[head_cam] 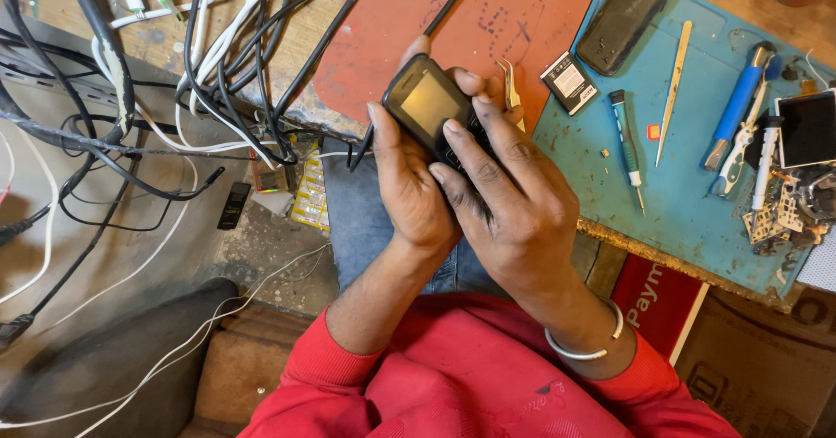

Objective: The person repairs a small feature phone at a cluttered workbench. They use tweezers and a metal pry tool to work on the internal speaker and board of the opened phone, reposition the battery and board, then fit the keypad and front housing and press the casing closed by hand.

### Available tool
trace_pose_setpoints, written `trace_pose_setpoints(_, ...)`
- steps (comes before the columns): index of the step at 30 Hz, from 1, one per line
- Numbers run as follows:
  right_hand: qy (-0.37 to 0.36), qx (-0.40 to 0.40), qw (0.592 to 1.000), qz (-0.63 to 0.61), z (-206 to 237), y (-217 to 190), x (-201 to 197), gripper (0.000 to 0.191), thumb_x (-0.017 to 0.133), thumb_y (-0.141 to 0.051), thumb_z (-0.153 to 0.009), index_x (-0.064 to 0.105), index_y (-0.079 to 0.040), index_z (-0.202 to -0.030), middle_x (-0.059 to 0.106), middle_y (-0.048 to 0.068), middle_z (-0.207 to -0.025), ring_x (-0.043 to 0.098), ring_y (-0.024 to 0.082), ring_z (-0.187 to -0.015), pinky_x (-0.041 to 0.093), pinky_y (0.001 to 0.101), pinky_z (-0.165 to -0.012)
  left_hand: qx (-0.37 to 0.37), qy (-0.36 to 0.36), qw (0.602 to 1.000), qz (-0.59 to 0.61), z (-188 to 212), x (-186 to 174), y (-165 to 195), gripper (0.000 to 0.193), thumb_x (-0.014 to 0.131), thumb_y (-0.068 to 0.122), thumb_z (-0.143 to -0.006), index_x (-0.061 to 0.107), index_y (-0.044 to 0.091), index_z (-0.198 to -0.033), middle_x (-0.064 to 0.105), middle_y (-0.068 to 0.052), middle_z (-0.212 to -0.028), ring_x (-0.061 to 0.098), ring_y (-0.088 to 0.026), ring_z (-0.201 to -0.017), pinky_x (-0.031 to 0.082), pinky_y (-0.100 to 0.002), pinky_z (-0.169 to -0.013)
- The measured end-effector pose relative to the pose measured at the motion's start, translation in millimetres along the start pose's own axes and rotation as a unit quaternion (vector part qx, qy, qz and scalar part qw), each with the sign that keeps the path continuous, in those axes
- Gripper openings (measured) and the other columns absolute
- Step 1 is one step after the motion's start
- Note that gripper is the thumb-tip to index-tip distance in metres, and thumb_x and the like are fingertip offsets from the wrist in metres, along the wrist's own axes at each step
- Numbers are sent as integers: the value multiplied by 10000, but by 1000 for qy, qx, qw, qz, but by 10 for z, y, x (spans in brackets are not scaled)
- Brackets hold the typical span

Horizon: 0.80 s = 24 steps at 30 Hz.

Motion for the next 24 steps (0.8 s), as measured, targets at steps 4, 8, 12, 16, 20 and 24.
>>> trace_pose_setpoints(4,-3,-7,1000,7,-5,-10,-22,381,830,-104,-956,696,-21,-1302,619,212,-1402,689,362,-1230,565,421,-1051,7,0,999,-47,22,1,0,646,297,540,-1197,323,51,-1619,623,-158,-1284,589,-270,-1206,456,-417,-1171)
trace_pose_setpoints(8,-1,37,998,-58,20,17,-92,299,822,-118,-973,710,-40,-1240,660,177,-1307,711,283,-1111,579,345,-948,20,-7,999,-36,31,-8,25,620,341,537,-1188,372,57,-1580,648,-179,-1216,625,-302,-1155,483,-468,-1108)
trace_pose_setpoints(12,31,232,929,-287,63,213,-26,279,780,-159,-955,626,-12,-1135,711,53,-1007,688,103,-906,579,245,-834,61,-20,993,-96,59,16,70,514,372,483,-1219,467,38,-1459,675,-221,-1110,627,-311,-1069,489,-485,-1062)
trace_pose_setpoints(16,-27,270,906,-324,96,273,46,240,788,-146,-987,705,9,-1151,714,20,-927,640,55,-838,556,218,-749,93,-17,976,-194,56,55,138,428,391,411,-1195,530,23,-1309,678,-229,-1057,654,-320,-1065,509,-454,-1037)
trace_pose_setpoints(20,-8,200,951,-234,97,216,-5,258,826,-116,-973,714,26,-1158,728,59,-929,643,89,-815,547,242,-747,178,1,923,-341,-85,52,332,493,388,396,-1171,609,-27,-1048,640,-194,-1000,626,-248,-915,517,-351,-868)
trace_pose_setpoints(24,-10,136,964,-229,65,126,-48,278,811,-99,-994,689,26,-1210,752,110,-1054,732,149,-897,584,252,-762,235,37,841,-487,-170,67,529,598,367,361,-1190,589,-34,-799,613,-141,-767,563,-175,-669,442,-284,-661)
Point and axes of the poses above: each hand's wrist, its own z-axis away from the middle knuckle, its own x-axis out of the palm, y = z × x, the point moved 4 cm from there along -z, towards the middle knuckle
